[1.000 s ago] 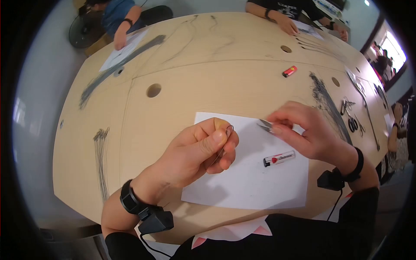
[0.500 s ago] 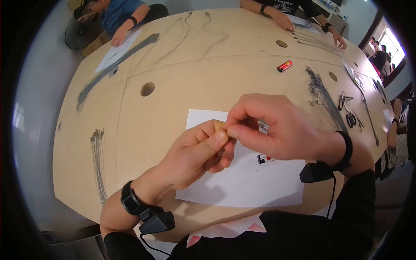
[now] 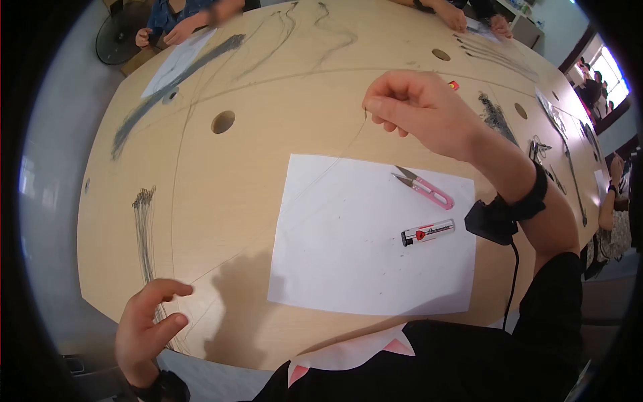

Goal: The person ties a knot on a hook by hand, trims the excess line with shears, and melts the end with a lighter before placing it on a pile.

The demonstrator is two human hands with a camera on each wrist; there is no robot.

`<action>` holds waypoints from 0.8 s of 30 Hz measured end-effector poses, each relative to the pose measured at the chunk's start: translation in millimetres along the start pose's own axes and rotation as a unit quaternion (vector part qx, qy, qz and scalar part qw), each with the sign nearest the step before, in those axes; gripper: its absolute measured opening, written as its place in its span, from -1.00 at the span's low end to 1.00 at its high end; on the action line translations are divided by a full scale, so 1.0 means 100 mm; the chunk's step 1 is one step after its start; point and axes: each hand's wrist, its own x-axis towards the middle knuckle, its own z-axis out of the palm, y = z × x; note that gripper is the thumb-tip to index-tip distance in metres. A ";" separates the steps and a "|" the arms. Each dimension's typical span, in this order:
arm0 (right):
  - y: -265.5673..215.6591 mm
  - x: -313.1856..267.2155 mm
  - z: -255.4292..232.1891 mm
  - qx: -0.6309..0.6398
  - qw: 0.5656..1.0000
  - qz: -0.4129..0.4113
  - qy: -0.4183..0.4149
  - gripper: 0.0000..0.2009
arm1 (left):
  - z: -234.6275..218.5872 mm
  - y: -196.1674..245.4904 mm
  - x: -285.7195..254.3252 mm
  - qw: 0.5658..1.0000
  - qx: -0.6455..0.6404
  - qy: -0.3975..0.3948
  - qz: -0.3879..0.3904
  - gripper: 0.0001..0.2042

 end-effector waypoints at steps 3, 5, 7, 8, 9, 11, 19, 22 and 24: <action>-0.20 -0.12 -0.13 -0.071 0.994 -0.084 0.001 -0.86 | -0.02 -0.04 -0.17 0.987 0.131 0.088 -0.001 -0.64; -0.39 -0.24 -0.14 -0.071 0.991 -0.113 -0.006 -0.87 | 0.00 -0.04 -0.23 0.928 0.251 0.272 0.047 -0.64; -0.59 -0.37 -0.08 -0.064 0.987 -0.145 -0.021 -0.89 | 0.01 0.21 -0.15 0.939 0.179 0.270 0.116 -0.69; -0.69 -0.43 -0.04 -0.026 0.987 -0.149 -0.046 -0.89 | 0.04 0.33 -0.10 0.942 0.142 0.259 0.157 -0.72; -0.78 -0.49 0.02 0.013 0.986 -0.152 -0.072 -0.89 | 0.13 0.37 0.01 0.933 0.087 0.270 0.222 -0.76; -0.85 -0.57 0.15 0.029 0.977 -0.199 -0.076 -0.90 | 0.33 0.61 0.17 0.933 -0.002 0.225 0.280 -0.78; -0.91 -0.93 0.21 0.104 0.978 -0.177 -0.046 -0.86 | 1.00 1.08 0.50 0.889 -0.232 0.129 0.374 -0.82; -0.83 -1.03 0.16 0.109 0.979 -0.169 -0.032 -0.86 | 1.12 1.17 0.52 0.875 -0.288 0.110 0.373 -0.86; -0.80 -1.09 0.13 0.111 0.980 -0.162 -0.028 -0.86 | 1.18 1.22 0.52 0.867 -0.309 0.105 0.376 -0.87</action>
